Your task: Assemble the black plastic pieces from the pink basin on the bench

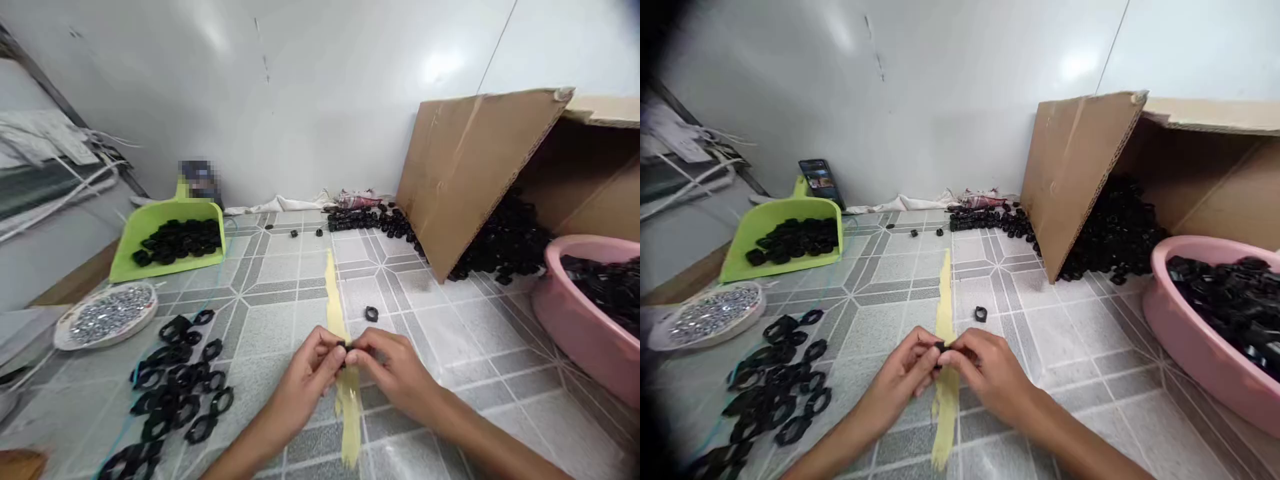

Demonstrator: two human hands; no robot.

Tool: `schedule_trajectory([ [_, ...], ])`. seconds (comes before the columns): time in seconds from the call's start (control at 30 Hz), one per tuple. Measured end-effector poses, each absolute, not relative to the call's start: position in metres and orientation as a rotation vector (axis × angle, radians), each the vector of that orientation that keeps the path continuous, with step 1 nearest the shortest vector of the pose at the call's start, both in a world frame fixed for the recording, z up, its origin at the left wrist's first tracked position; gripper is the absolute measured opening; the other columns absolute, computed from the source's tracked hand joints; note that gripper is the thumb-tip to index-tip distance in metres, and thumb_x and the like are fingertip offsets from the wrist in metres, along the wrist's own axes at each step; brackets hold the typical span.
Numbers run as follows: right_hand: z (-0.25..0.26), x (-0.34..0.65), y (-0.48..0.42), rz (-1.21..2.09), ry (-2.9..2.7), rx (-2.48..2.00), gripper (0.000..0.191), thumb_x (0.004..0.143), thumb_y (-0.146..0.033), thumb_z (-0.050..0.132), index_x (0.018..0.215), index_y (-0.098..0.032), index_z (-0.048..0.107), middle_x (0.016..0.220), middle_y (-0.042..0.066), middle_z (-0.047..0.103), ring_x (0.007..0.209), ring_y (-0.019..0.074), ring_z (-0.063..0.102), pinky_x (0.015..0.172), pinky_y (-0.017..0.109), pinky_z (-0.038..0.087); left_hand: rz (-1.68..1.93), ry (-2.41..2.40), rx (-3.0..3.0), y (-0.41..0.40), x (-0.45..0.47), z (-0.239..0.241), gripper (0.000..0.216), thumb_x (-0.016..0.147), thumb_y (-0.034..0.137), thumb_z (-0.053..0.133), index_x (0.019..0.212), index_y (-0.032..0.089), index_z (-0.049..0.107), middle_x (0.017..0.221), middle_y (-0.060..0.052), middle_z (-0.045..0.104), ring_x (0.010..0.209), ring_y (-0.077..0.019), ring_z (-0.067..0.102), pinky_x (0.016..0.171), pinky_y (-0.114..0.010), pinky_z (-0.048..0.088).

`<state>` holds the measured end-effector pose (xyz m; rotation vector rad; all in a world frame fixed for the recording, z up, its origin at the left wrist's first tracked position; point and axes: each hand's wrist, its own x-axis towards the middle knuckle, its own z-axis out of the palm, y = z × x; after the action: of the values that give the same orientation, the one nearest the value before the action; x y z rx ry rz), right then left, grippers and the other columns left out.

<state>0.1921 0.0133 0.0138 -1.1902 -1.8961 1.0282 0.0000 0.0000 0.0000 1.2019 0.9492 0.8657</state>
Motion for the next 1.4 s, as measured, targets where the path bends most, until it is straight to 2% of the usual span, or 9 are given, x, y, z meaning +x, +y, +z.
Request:
schedule_trajectory([
  [0.13, 0.0106, 0.1893, 0.0154, 1.333, -1.699, -1.204, 0.056, 0.104, -0.053, 0.038, 0.064, -0.017, 0.054, 0.061, 0.000, 0.053, 0.060, 0.0132, 0.052, 0.060, 0.026, 0.039, 0.884, 0.929, 1.165, 0.0033, 0.0050, -0.0018, 0.035, 0.097, 0.054, 0.055, 0.092, 0.020, 0.052, 0.070, 0.006, 0.053, 0.049, -0.0044, 0.036, 0.050, -0.019, 0.029],
  [0.3, 0.0171, 0.1918, 0.0170, 1.392, -1.702, -1.104, 0.027, 0.093, -0.043, 0.066, 0.111, -0.023, 0.059, 0.100, 0.002, 0.063, 0.086, 0.0165, 0.059, 0.071, 0.027, 0.045, 0.914, 0.982, 1.114, 0.0054, 0.0055, 0.0017, 0.039, 0.094, 0.058, 0.055, 0.087, 0.020, 0.049, 0.068, 0.007, 0.052, 0.046, -0.0042, 0.036, 0.047, -0.020, 0.026],
  [0.47, 0.0191, 0.1909, 0.0173, 1.309, -1.779, -1.151, 0.035, 0.102, -0.046, 0.050, 0.082, -0.019, 0.060, 0.077, -0.001, 0.056, 0.074, 0.0147, 0.053, 0.068, 0.028, 0.040, 0.864, 0.975, 1.066, 0.0061, 0.0053, 0.0057, 0.041, 0.092, 0.059, 0.058, 0.086, 0.020, 0.049, 0.067, 0.007, 0.052, 0.047, -0.0041, 0.035, 0.047, -0.020, 0.025],
  [0.63, 0.0163, 0.1890, 0.0141, 1.350, -1.705, -1.135, 0.023, 0.097, -0.042, 0.062, 0.106, -0.022, 0.058, 0.094, 0.000, 0.057, 0.078, 0.0137, 0.053, 0.068, 0.027, 0.041, 0.871, 0.988, 1.052, 0.0070, 0.0055, 0.0054, 0.042, 0.092, 0.060, 0.057, 0.086, 0.020, 0.049, 0.067, 0.007, 0.051, 0.047, -0.0041, 0.034, 0.048, -0.020, 0.024],
  [0.77, 0.0156, 0.1858, 0.0115, 1.289, -1.708, -1.175, 0.036, 0.104, -0.045, 0.048, 0.081, -0.018, 0.056, 0.077, -0.002, 0.052, 0.072, 0.0129, 0.050, 0.068, 0.027, 0.039, 0.845, 0.988, 1.054, 0.0070, 0.0057, 0.0060, 0.043, 0.090, 0.061, 0.059, 0.084, 0.019, 0.050, 0.066, 0.007, 0.050, 0.048, -0.0046, 0.034, 0.048, -0.021, 0.025],
  [0.93, 0.0195, 0.1880, 0.0124, 1.386, -1.723, -1.146, 0.028, 0.098, -0.048, 0.059, 0.097, -0.019, 0.060, 0.085, -0.001, 0.057, 0.076, 0.0138, 0.053, 0.067, 0.026, 0.040, 0.819, 0.986, 1.044, 0.0056, 0.0053, 0.0064, 0.042, 0.092, 0.060, 0.058, 0.085, 0.019, 0.050, 0.064, 0.008, 0.047, 0.049, -0.0051, 0.033, 0.049, -0.021, 0.025],
  [1.07, 0.0186, 0.1900, 0.0122, 1.345, -1.750, -1.204, 0.046, 0.104, -0.050, 0.044, 0.075, -0.017, 0.059, 0.070, -0.001, 0.055, 0.068, 0.0127, 0.051, 0.065, 0.026, 0.038, 0.803, 0.967, 1.047, 0.0035, 0.0049, 0.0059, 0.042, 0.092, 0.060, 0.057, 0.085, 0.020, 0.051, 0.067, 0.006, 0.051, 0.049, -0.0052, 0.034, 0.049, -0.021, 0.025],
  [1.2, 0.0170, 0.1897, 0.0116, 1.477, -1.703, -1.132, 0.034, 0.096, -0.052, 0.060, 0.091, -0.018, 0.062, 0.074, -0.003, 0.056, 0.068, 0.0120, 0.051, 0.062, 0.024, 0.038, 0.820, 0.979, 1.028, 0.0037, 0.0049, 0.0050, 0.041, 0.093, 0.059, 0.057, 0.084, 0.020, 0.050, 0.064, 0.008, 0.047, 0.050, -0.0058, 0.034, 0.050, -0.021, 0.025],
  [1.4, 0.0182, 0.1900, 0.0118, 1.489, -1.697, -1.190, 0.038, 0.100, -0.053, 0.052, 0.088, -0.018, 0.060, 0.069, -0.003, 0.054, 0.065, 0.0117, 0.051, 0.061, 0.024, 0.038, 0.819, 0.976, 1.025, 0.0046, 0.0058, 0.0073, 0.042, 0.092, 0.061, 0.057, 0.084, 0.020, 0.049, 0.064, 0.008, 0.047, 0.049, -0.0056, 0.033, 0.049, -0.021, 0.025],
])
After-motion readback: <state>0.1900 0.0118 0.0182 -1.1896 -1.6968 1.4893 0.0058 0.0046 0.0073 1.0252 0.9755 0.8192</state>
